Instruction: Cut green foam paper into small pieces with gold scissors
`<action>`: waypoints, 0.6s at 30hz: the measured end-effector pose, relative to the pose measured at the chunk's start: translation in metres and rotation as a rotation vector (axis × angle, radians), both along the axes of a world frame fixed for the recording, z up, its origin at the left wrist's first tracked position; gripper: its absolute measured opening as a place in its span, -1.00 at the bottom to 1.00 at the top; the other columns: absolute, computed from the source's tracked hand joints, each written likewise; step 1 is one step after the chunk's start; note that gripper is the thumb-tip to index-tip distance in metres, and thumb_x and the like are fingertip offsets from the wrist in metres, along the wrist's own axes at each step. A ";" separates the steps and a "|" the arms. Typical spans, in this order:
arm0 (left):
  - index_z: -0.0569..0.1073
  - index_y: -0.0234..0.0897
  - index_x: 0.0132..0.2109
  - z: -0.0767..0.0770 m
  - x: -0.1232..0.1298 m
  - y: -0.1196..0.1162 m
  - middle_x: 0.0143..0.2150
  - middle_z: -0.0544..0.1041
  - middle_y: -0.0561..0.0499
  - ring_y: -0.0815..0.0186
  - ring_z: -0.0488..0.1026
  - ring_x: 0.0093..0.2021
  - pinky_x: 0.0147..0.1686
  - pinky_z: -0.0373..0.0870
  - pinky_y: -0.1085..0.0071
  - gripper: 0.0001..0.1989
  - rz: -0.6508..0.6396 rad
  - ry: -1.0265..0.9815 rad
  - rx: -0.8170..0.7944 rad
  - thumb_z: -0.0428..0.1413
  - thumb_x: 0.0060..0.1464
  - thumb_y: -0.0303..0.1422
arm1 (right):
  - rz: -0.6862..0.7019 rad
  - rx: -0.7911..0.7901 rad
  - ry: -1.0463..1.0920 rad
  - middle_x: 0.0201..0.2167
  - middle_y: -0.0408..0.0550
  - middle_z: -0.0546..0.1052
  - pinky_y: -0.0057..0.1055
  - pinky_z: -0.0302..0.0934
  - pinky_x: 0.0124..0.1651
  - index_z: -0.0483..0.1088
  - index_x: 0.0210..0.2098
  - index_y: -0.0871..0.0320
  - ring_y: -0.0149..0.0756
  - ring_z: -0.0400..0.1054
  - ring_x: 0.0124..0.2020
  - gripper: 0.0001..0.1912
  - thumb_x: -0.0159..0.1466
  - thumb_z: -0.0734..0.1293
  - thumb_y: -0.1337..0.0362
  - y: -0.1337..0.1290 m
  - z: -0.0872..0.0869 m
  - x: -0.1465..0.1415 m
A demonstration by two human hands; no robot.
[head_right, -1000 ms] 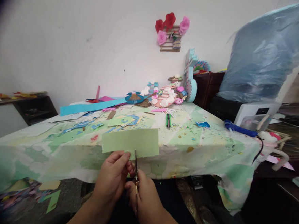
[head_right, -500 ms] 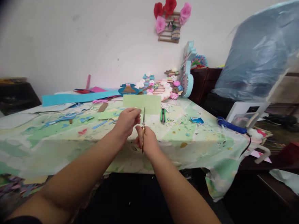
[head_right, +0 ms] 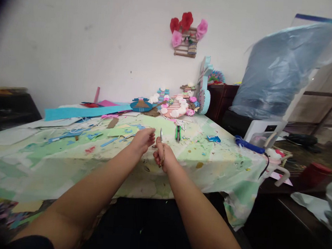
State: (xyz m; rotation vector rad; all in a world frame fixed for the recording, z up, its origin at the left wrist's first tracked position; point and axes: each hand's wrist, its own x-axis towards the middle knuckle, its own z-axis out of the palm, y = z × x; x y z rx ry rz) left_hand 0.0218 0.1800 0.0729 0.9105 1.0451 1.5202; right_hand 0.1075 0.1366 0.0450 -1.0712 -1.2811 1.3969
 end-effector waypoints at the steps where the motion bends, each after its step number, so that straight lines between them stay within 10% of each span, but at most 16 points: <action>1: 0.22 -0.33 -0.56 -0.001 -0.002 -0.001 -0.69 0.22 0.14 0.52 0.18 -0.70 -0.68 0.14 0.55 -0.90 0.006 0.006 0.003 0.01 -0.36 -0.43 | 0.016 -0.041 0.033 -0.86 -0.32 0.13 -0.61 -0.24 -0.83 0.12 -0.38 0.16 -0.57 -0.10 -0.88 -0.45 -0.02 0.02 -0.22 0.000 0.000 0.000; 15: 0.22 -0.32 -0.57 0.003 -0.021 -0.007 -0.67 0.24 0.13 0.51 0.24 -0.62 -0.50 0.27 0.48 -0.89 0.005 0.004 0.161 0.03 -0.32 -0.40 | 0.198 -0.173 0.455 -0.75 -0.23 0.19 -0.54 -0.07 -0.70 0.05 -0.53 0.13 -0.51 0.00 -0.77 -0.57 0.07 -0.07 -0.12 0.008 0.028 0.020; 18: 0.22 -0.33 -0.59 0.002 -0.022 -0.012 -0.69 0.25 0.13 0.51 0.23 -0.66 -0.51 0.28 0.46 -0.85 -0.032 0.023 0.182 0.05 -0.31 -0.37 | -0.067 -0.013 0.180 -0.68 -0.21 0.22 -0.51 0.03 -0.64 0.04 -0.51 0.13 -0.51 0.05 -0.72 -0.54 0.07 -0.13 -0.12 0.015 0.032 0.026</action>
